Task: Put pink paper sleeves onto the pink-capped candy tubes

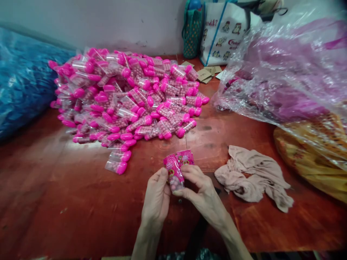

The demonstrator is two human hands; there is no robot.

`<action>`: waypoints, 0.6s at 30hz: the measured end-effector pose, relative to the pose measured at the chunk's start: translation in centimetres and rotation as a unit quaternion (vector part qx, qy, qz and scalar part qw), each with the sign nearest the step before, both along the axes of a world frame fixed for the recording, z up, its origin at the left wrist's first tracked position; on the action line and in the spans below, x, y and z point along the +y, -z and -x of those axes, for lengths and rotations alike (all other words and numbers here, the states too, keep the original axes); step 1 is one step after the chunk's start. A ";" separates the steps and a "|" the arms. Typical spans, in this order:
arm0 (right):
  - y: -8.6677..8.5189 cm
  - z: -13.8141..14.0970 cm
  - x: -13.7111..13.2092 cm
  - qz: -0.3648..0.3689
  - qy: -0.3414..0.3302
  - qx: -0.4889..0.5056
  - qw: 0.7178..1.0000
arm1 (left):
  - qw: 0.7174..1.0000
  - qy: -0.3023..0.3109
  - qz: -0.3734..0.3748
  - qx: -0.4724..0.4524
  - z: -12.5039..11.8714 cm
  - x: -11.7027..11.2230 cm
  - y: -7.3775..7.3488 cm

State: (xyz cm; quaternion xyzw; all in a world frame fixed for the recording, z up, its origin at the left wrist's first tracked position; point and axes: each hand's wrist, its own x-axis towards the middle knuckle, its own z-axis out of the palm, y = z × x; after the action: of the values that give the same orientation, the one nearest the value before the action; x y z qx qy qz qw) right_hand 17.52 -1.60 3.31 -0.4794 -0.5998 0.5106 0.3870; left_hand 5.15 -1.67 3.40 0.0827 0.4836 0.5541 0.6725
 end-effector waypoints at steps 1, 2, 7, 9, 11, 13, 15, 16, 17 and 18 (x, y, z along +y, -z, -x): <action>0.0 0.0 0.1 -0.004 -0.005 -0.002 1.000 | 1.000 0.006 -0.002 0.007 0.1 0.0 0.0; -0.1 0.1 0.1 -0.007 -0.010 -0.005 1.000 | 1.000 0.018 -0.005 0.013 0.1 0.0 0.0; -0.1 0.0 0.3 -0.022 -0.031 0.007 0.999 | 0.997 0.066 -0.019 0.030 0.8 0.0 0.0; -0.1 -0.1 0.4 -0.023 -0.035 0.024 0.999 | 0.996 0.077 -0.021 0.034 1.0 -0.1 0.0; -0.1 -0.2 0.5 -0.018 -0.041 0.040 0.998 | 0.995 0.084 -0.027 0.040 1.0 -0.1 -0.1; -0.2 -0.3 0.6 -0.009 -0.048 0.049 0.998 | 0.994 0.090 -0.032 0.046 1.0 -0.1 -0.2; -0.3 -0.4 0.6 -0.003 -0.050 0.052 0.997 | 0.993 0.097 -0.034 0.051 0.9 -0.1 -0.3; -0.4 -0.5 0.6 -0.001 -0.049 0.054 0.997 | 0.993 0.100 -0.034 0.054 0.8 0.0 -0.4; -0.4 -0.5 0.6 -0.001 -0.049 0.055 0.997 | 0.993 0.102 -0.034 0.058 0.8 0.0 -0.4; -0.3 -0.6 0.6 -0.001 -0.049 0.055 0.997 | 0.992 0.102 -0.035 0.063 0.8 0.0 -0.5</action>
State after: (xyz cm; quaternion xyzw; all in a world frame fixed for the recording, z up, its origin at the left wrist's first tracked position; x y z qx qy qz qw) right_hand 18.07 -0.99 3.66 -0.4200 -0.6007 0.5542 0.3946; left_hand 4.33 -1.69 3.87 0.1894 0.4946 0.4928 0.6903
